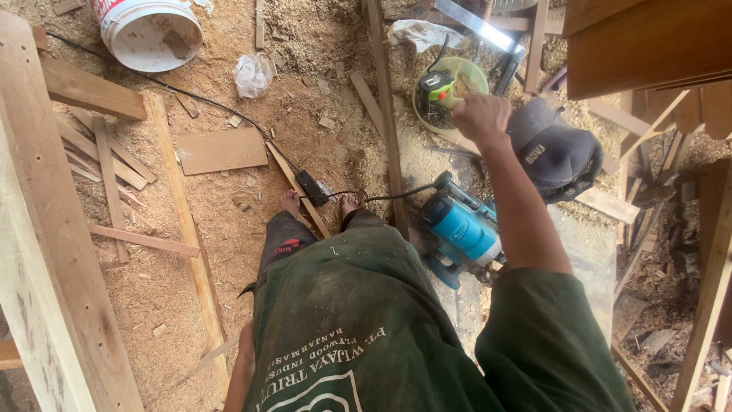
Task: The person uses a hammer to drive nails into wooden planks, assembling a wooden frame. They repeatedly pick up planks, align them, and hammer nails to secure the joints.
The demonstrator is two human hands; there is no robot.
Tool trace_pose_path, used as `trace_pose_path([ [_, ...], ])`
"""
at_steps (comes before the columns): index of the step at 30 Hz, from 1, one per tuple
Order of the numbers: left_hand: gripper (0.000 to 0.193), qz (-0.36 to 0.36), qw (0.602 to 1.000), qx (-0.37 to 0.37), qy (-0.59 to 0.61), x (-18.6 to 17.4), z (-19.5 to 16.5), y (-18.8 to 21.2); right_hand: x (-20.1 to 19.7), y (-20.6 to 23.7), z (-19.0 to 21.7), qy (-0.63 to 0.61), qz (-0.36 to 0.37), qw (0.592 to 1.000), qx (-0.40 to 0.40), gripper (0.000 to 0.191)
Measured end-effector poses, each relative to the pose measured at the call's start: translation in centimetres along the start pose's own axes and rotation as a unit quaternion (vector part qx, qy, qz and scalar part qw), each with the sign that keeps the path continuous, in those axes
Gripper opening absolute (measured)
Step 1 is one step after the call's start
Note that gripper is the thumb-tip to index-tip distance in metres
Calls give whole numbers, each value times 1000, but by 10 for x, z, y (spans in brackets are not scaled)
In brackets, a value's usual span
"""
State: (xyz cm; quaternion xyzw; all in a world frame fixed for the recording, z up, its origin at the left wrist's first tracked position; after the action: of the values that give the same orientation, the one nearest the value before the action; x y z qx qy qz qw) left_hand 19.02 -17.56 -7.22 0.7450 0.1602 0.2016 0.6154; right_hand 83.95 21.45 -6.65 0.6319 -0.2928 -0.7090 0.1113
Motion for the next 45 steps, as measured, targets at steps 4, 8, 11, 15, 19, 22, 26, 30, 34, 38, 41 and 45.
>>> trace_pose_path([
  [4,47,26,994,51,-98,5,-13,-6,4,-6,22,42,37,998,32,37],
  [8,47,14,995,39,-89,8,-17,-3,0,-18,34,72,19,994,84,33],
  [11,45,45,992,81,-88,14,-21,3,3,-23,37,49,50,989,127,42],
  [15,36,-27,944,88,-317,15,-31,12,1,-25,40,-42,39,985,163,62],
  [19,30,-86,872,104,-471,13,-47,14,-8,-32,48,-44,27,989,136,60],
  [22,44,-122,896,6,-426,-2,-44,14,-16,-37,56,-4,-8,995,103,56],
  [26,35,-127,923,132,-338,-13,-46,15,-34,-29,63,-9,-117,992,42,36],
  [30,42,-175,882,163,-406,-23,-46,18,-58,-7,83,-91,-220,970,-49,18],
  [34,42,-234,852,271,-382,-21,-65,42,-49,22,168,-438,-118,877,-160,10],
  [38,48,-191,878,265,-351,-4,-106,75,-3,97,321,-434,137,858,-237,25],
  [41,43,-134,893,278,-327,9,-142,106,16,184,431,-319,315,823,-349,37],
  [45,37,-49,868,448,-210,9,-184,157,27,274,548,-336,529,684,-373,16],
])
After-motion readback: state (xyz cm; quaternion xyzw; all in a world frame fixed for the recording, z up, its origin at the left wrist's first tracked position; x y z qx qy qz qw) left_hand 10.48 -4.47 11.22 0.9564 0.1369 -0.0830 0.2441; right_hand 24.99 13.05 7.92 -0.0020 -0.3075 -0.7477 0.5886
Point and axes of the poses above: each hand's wrist, its own y-axis away from the middle knuckle, its own x-axis out of the palm, z = x × y, the point moved 4 cm from there along -y, towards the middle knuckle, and after that the axes turned 10 degrees about z, right-handed, at the moved point
